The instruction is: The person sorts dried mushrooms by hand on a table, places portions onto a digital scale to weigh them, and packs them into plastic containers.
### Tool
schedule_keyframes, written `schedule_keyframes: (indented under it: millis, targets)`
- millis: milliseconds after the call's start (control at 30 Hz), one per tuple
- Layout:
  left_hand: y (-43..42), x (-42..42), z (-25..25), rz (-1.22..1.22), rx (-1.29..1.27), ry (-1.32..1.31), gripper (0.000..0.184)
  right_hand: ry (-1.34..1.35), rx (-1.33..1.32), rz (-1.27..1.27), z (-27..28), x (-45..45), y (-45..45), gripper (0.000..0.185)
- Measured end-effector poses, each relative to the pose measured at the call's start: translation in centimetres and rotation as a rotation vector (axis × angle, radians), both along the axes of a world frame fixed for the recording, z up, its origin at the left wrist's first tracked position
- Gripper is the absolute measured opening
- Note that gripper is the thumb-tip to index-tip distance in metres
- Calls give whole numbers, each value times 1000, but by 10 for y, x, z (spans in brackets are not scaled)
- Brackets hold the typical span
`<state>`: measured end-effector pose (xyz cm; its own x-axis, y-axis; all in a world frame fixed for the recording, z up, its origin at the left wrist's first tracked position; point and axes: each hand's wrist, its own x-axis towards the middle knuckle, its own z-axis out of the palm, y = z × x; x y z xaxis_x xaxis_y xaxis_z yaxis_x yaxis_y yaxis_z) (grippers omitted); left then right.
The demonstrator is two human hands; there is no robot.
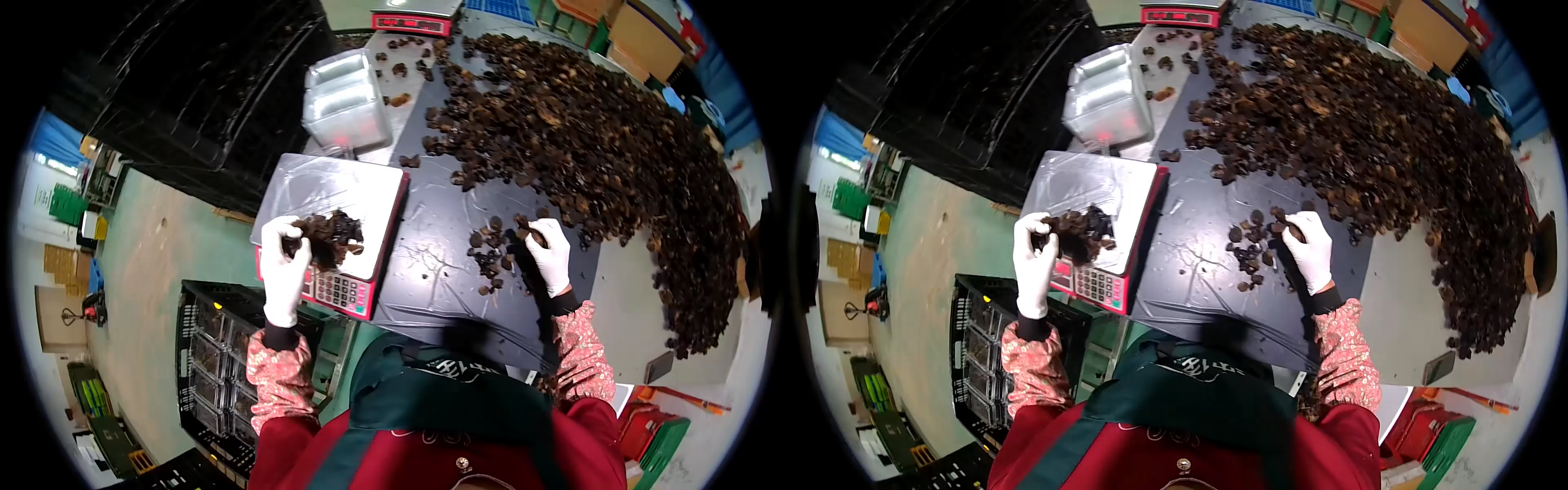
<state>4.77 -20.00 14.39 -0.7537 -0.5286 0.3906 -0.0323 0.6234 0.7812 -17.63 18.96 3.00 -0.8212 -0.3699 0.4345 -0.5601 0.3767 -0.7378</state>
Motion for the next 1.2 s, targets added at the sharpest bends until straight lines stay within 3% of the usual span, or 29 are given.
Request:
schedule_keyframes:
  millis: [100, 133, 167, 233, 300, 433, 500, 533, 600, 667, 700, 767, 833, 900, 967, 1033, 1067, 1133, 1200]
  targets:
    - [-41, 10, -18, -58, -48, -3, 25, 92, -62, 177, 46, 12, -82, 20]
    - [-41, 12, -22, -51, -196, -62, 25, -22, -136, 247, 67, 24, -111, 20]
    - [-45, 14, -29, -91, -182, -97, 30, -135, -206, 312, 82, 35, -143, 20]
    - [-42, 17, -36, -88, -431, -182, 40, -5, -86, 373, 87, 45, -199, 18]
    - [-44, 25, -45, -71, -544, -183, 59, 59, -194, 480, 93, 64, -253, 19]
    - [-49, 34, -49, -119, -422, -69, 83, 143, 183, 742, 75, 82, -313, 26]
    - [-54, 35, -53, -124, -329, 10, 91, 256, 147, 770, 71, 92, -319, 50]
    - [-56, 39, -58, -167, -105, -32, 104, 261, 150, 783, 73, 94, -315, 59]
    - [-56, 40, -58, -158, -140, -58, 108, 199, 106, 858, 74, 93, -309, 74]
    - [-55, 36, -57, -163, -283, -138, 113, 99, 80, 806, 71, 94, -301, 71]
    - [-55, 34, -55, -170, -338, -163, 106, 8, 41, 759, 73, 95, -292, 67]
    - [-47, 32, -41, -162, -280, -191, 100, -134, 162, 663, 77, 105, -282, 53]
    - [-45, 20, -39, -201, -462, -262, 82, 508, 381, 660, 59, 105, -280, 47]
    - [-47, 16, -40, -217, -610, -334, 72, 80, 76, 695, 51, 103, -278, 47]
    - [-46, 16, -36, -217, -541, -345, 68, 51, -12, 574, 79, 86, -260, 43]
    - [-45, 17, -26, -240, -483, -309, 70, 114, -77, 398, 52, 44, -243, 29]
    - [-43, 19, -23, -228, -480, -279, 73, 82, 50, 301, 35, 16, -232, 30]
    - [-40, 26, -24, -156, -466, -216, 70, 146, 359, -20, 16, -23, -204, 55]
    - [-32, 36, -27, -60, -380, -91, 69, 150, 580, -110, -11, -64, -189, 74]
